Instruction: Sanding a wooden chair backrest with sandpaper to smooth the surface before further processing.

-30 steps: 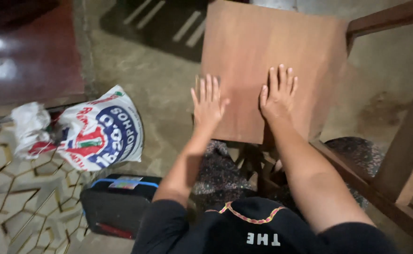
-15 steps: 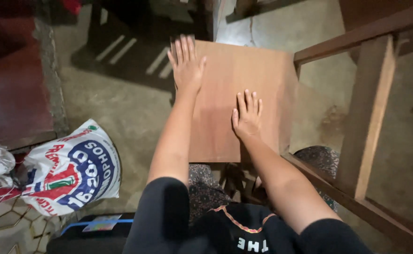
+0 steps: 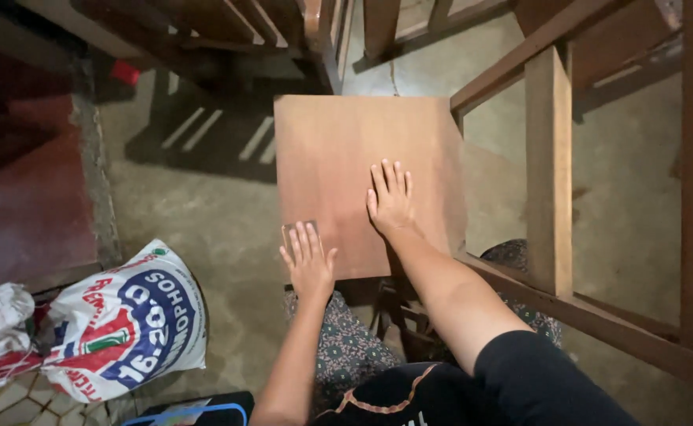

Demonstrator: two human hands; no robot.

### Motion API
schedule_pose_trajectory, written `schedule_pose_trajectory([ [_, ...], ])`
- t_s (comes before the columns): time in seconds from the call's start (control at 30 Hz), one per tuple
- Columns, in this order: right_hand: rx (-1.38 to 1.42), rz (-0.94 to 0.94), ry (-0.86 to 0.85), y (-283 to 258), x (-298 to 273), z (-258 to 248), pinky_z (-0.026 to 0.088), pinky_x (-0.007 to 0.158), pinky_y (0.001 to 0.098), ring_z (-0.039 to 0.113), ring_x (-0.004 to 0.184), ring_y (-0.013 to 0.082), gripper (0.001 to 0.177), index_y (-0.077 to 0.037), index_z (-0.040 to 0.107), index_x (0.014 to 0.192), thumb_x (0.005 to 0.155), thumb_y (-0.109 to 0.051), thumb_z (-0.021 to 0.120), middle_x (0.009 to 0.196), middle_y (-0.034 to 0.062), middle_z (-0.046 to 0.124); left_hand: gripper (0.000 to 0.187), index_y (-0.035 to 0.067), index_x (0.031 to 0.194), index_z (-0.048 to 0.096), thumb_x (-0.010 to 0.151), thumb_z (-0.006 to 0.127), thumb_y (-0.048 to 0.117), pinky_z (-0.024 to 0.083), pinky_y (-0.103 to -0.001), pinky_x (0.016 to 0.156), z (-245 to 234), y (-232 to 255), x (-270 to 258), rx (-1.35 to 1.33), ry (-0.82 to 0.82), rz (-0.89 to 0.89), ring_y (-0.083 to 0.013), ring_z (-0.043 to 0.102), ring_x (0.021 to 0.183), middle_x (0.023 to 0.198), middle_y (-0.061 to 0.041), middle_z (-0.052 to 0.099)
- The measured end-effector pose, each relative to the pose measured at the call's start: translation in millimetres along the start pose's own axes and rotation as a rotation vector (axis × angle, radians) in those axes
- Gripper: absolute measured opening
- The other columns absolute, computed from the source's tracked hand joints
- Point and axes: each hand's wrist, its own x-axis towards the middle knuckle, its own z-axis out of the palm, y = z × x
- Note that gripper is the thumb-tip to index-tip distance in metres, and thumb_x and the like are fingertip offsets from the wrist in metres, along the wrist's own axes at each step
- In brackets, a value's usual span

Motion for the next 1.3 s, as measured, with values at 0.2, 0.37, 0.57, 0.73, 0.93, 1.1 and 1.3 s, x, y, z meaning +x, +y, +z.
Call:
schedule_pose_trajectory([
  [0.2,-0.041,0.010,0.041,-4,4,-1,0.025,0.128,0.0501,0.041,0.153,0.0304,0.055,-0.026,0.057,0.155,0.102,-0.042,0.052,0.164,0.0045,0.049,0.088,0.008,0.170,0.024,0.104,0.043,0.063,0.008,-0.068,0.127,-4,-9,60,-0.078,-0.116,-0.014,-0.0369,0.020,0.163,0.176,-0.018,0.022],
  [0.37,-0.019,0.001,-0.067,0,1,-4,0.025,0.128,0.0519,0.039,0.154,0.0327,0.056,-0.024,0.054,0.156,0.103,-0.040,0.054,0.164,0.0074,0.048,0.087,0.005,0.169,0.027,0.105,0.044,0.061,0.010,-0.068,0.127,-14,-8,159,-0.070,-0.170,-0.078,-0.0380,0.020,0.163,0.175,-0.021,0.025],
  [0.57,0.006,0.015,-0.177,-6,4,-21,0.021,0.128,0.0551,0.034,0.156,0.0375,0.058,-0.019,0.052,0.159,0.104,-0.035,0.057,0.167,0.0134,0.044,0.088,0.012,0.173,0.012,0.108,0.033,0.068,-0.006,-0.064,0.131,-27,-7,265,-0.051,-0.362,-0.099,-0.0312,0.002,0.167,0.180,-0.012,0.009],
  [0.73,0.076,-0.011,-0.143,-12,14,-39,0.023,0.128,0.0590,0.036,0.155,0.0434,0.056,-0.009,0.051,0.160,0.107,-0.027,0.057,0.166,0.0186,0.044,0.091,0.015,0.173,0.009,0.115,0.052,0.071,0.004,-0.057,0.132,-12,-2,299,0.074,-0.270,-0.099,-0.0253,0.004,0.165,0.180,-0.005,0.007],
  [0.93,0.088,-0.022,-0.095,-14,14,-40,0.025,0.126,0.0586,0.037,0.154,0.0435,0.052,-0.008,0.055,0.158,0.109,-0.025,0.056,0.165,0.0181,0.045,0.098,0.009,0.171,0.013,0.108,0.056,0.071,0.013,-0.061,0.131,-28,16,189,0.120,-0.266,0.036,-0.0310,0.014,0.165,0.178,-0.012,0.010],
  [1.1,0.034,-0.081,-0.055,5,7,-17,0.021,0.123,0.0565,0.036,0.152,0.0404,0.058,-0.013,0.058,0.158,0.103,-0.034,0.059,0.164,0.0166,0.046,0.096,0.010,0.172,0.017,0.102,0.049,0.068,0.010,-0.071,0.129,-20,41,63,-0.182,-0.301,0.015,-0.0379,0.015,0.166,0.179,-0.017,0.014],
  [1.3,0.085,-0.101,-0.099,4,6,-23,0.019,0.122,0.0598,0.032,0.152,0.0427,0.056,-0.010,0.057,0.157,0.104,-0.030,0.064,0.163,0.0195,0.043,0.069,0.012,0.168,0.029,0.112,0.042,0.051,0.004,-0.070,0.129,-38,8,13,-0.494,-0.017,-0.303,-0.0390,0.021,0.163,0.174,-0.018,0.026],
])
